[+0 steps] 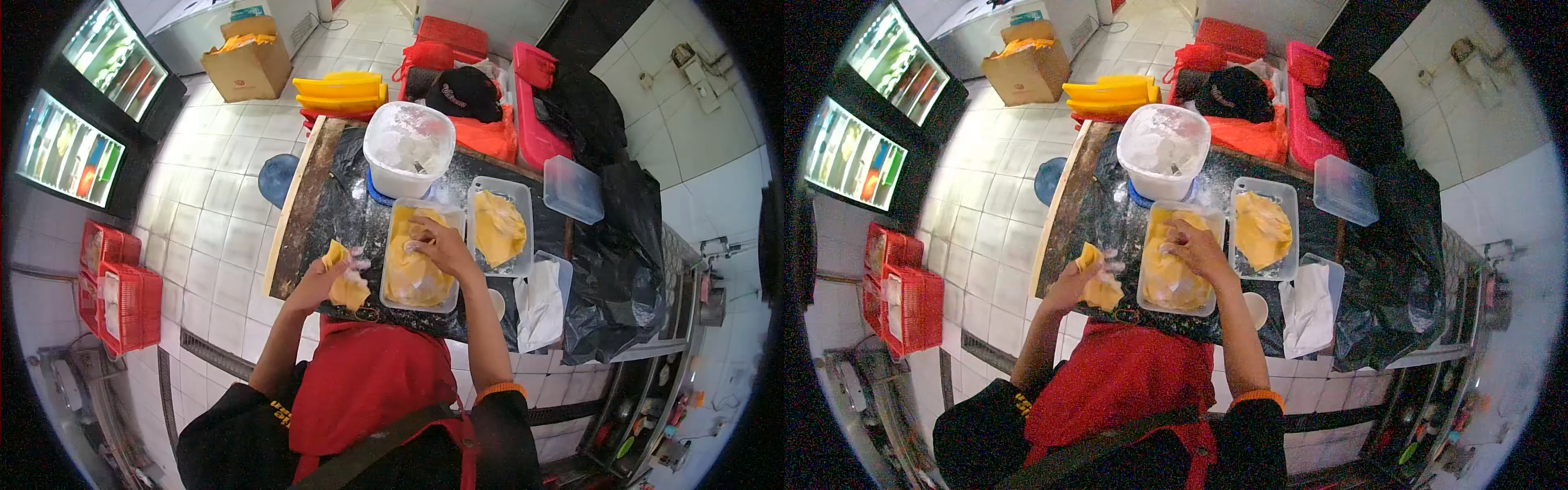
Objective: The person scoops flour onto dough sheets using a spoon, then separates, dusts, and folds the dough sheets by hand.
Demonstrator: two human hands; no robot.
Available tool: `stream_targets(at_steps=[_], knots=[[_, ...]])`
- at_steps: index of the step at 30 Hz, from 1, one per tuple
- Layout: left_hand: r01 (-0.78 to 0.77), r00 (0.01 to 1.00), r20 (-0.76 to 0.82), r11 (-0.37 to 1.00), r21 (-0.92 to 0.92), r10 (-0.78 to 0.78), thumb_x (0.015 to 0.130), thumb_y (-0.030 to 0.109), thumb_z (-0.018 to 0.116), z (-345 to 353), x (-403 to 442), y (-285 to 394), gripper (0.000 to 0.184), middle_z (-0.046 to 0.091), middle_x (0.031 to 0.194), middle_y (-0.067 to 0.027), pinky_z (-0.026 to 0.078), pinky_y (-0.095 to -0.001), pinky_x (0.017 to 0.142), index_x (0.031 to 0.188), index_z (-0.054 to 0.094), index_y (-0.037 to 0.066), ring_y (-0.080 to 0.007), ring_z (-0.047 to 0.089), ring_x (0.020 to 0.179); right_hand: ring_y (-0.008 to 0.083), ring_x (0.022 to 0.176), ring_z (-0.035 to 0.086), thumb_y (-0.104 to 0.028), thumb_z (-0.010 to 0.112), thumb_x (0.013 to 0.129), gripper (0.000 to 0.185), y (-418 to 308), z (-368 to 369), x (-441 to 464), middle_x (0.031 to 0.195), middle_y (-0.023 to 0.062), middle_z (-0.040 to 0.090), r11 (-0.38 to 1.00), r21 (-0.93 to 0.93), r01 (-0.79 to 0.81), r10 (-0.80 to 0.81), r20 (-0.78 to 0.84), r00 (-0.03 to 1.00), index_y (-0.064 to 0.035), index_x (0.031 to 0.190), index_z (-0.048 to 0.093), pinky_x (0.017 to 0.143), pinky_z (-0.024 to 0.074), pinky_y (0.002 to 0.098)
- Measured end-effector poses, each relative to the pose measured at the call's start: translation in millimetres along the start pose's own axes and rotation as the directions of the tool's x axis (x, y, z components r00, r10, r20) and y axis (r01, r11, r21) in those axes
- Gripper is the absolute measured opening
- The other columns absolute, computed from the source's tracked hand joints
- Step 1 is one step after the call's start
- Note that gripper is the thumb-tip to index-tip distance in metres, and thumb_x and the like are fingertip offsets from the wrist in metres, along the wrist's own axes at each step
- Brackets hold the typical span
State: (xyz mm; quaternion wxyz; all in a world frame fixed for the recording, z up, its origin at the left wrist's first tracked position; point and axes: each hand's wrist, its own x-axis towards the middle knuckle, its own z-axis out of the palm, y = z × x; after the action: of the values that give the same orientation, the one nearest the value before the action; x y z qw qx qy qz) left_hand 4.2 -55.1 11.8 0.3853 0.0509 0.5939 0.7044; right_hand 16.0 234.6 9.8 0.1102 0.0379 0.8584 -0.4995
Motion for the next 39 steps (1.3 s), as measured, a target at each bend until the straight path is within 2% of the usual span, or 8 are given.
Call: stream_targets(at_steps=[7, 12, 18, 21, 24, 31, 35, 39], knots=[[0.009, 0.987, 0.142, 0.869, -0.495, 0.071, 0.107, 0.032, 0.034, 15.1, 19.2, -2.5, 0.054, 0.043, 0.148, -0.0138, 0.045, -0.0442, 0.107, 0.156, 0.019, 0.014, -0.0295, 0.049, 0.131, 0.0237, 0.094, 0.065, -0.012, 0.077, 0.077, 0.051, 4.9, 15.4, 0.0, 0.099, 0.0092, 0.071, 0.827, -0.452, 0.333, -0.492, -0.296, 0.819, -0.0125, 0.126, 0.062, 0.084, 0.0499, 0.0364], [0.036, 0.965, 0.22, 0.764, -0.645, 0.141, 0.105, 0.023, 0.037, 38.5, 28.7, -0.4, 0.051, 0.049, 0.142, -0.0155, 0.041, -0.0433, 0.109, 0.153, 0.026, 0.011, -0.0288, 0.054, 0.127, 0.0251, 0.093, 0.064, -0.014, 0.077, 0.078, 0.047, -43.1, 27.4, -39.9, 0.099, 0.0091, 0.07, 0.974, -0.068, 0.218, -0.228, -0.313, 0.922, -0.0116, 0.123, 0.064, 0.083, 0.0495, 0.036], [-0.052, 0.994, 0.075, 0.927, -0.371, 0.085, 0.097, 0.015, 0.051, 58.0, 46.9, -19.2, 0.036, 0.061, 0.125, -0.0119, 0.049, -0.037, 0.099, 0.13, 0.052, -0.001, -0.0228, 0.061, 0.115, 0.0217, 0.092, 0.067, -0.012, 0.078, 0.079, 0.034, -37.7, 36.3, -54.1, 0.096, 0.0079, 0.07, 0.926, -0.275, 0.258, -0.373, -0.574, 0.729, -0.0044, 0.11, 0.066, 0.078, 0.0526, 0.0313], [-0.183, 0.983, -0.008, 0.983, -0.018, 0.183, 0.095, 0.011, 0.061, 78.0, 44.4, -1.9, 0.033, 0.065, 0.118, -0.009, 0.053, -0.0321, 0.09, 0.126, 0.056, -0.001, -0.0177, 0.065, 0.104, 0.0178, 0.091, 0.067, -0.009, 0.078, 0.078, 0.032, -29.1, 46.2, -64.4, 0.097, 0.0061, 0.07, 0.983, 0.14, 0.116, -0.006, -0.616, 0.788, -0.0034, 0.107, 0.065, 0.074, 0.0545, 0.029], [-0.121, 0.977, -0.194, 0.98, -0.16, 0.089, 0.091, 0.008, 0.067, 79.8, 55.1, -21.2, 0.026, 0.069, 0.104, -0.0059, 0.054, -0.0282, 0.081, 0.115, 0.064, -0.002, -0.0149, 0.067, 0.093, 0.0214, 0.087, 0.07, -0.015, 0.076, 0.081, 0.032, -12.2, 51.0, -88.3, 0.109, 0.014, 0.067, 0.972, 0.235, -0.013, 0.139, -0.528, 0.838, -0.0046, 0.109, 0.064, 0.066, 0.0562, 0.0321], [-0.154, 0.927, -0.362, 0.978, -0.14, 0.095, 0.089, 0.011, 0.073, 37.2, 57.1, -18.7, 0.022, 0.07, 0.099, -0.0067, 0.056, -0.0286, 0.073, 0.106, 0.066, -0.002, -0.0145, 0.069, 0.086, 0.0434, 0.142, 0.023, -0.03, 0.067, 0.09, 0.039, 64.4, 44.3, -181.3, 0.148, 0.0198, 0.04, 0.693, -0.335, -0.638, 0.21, -0.753, 0.624, -0.0088, 0.123, 0.063, 0.113, 0.0238, 0.0557], [-0.059, 0.939, -0.341, 0.996, -0.063, 0.034, 0.087, 0.009, 0.074, 44.5, 58.1, -14.7, 0.023, 0.071, 0.1, -0.0075, 0.057, -0.0292, 0.075, 0.105, 0.067, -0.002, -0.0151, 0.069, 0.086, 0.0477, 0.144, 0.016, -0.035, 0.063, 0.091, 0.044, 66.9, 43.1, -188.6, 0.155, 0.0217, 0.029, 0.627, -0.395, -0.672, 0.336, -0.641, 0.69, -0.0104, 0.128, 0.062, 0.112, 0.0233, 0.0594], [-0.126, 0.977, -0.186, 0.986, -0.106, 0.105, 0.085, 0.009, 0.076, 71.3, 47.4, 2.0, 0.025, 0.072, 0.099, -0.008, 0.057, -0.0289, 0.075, 0.105, 0.067, -0.002, -0.0154, 0.069, 0.086, 0.0458, 0.145, 0.018, -0.032, 0.063, 0.092, 0.038, 32.5, 29.5, -150.4, 0.156, 0.0223, 0.028, 0.95, -0.227, -0.213, 0.026, -0.624, 0.781, -0.0163, 0.126, 0.064, 0.115, 0.0197, 0.0558]])
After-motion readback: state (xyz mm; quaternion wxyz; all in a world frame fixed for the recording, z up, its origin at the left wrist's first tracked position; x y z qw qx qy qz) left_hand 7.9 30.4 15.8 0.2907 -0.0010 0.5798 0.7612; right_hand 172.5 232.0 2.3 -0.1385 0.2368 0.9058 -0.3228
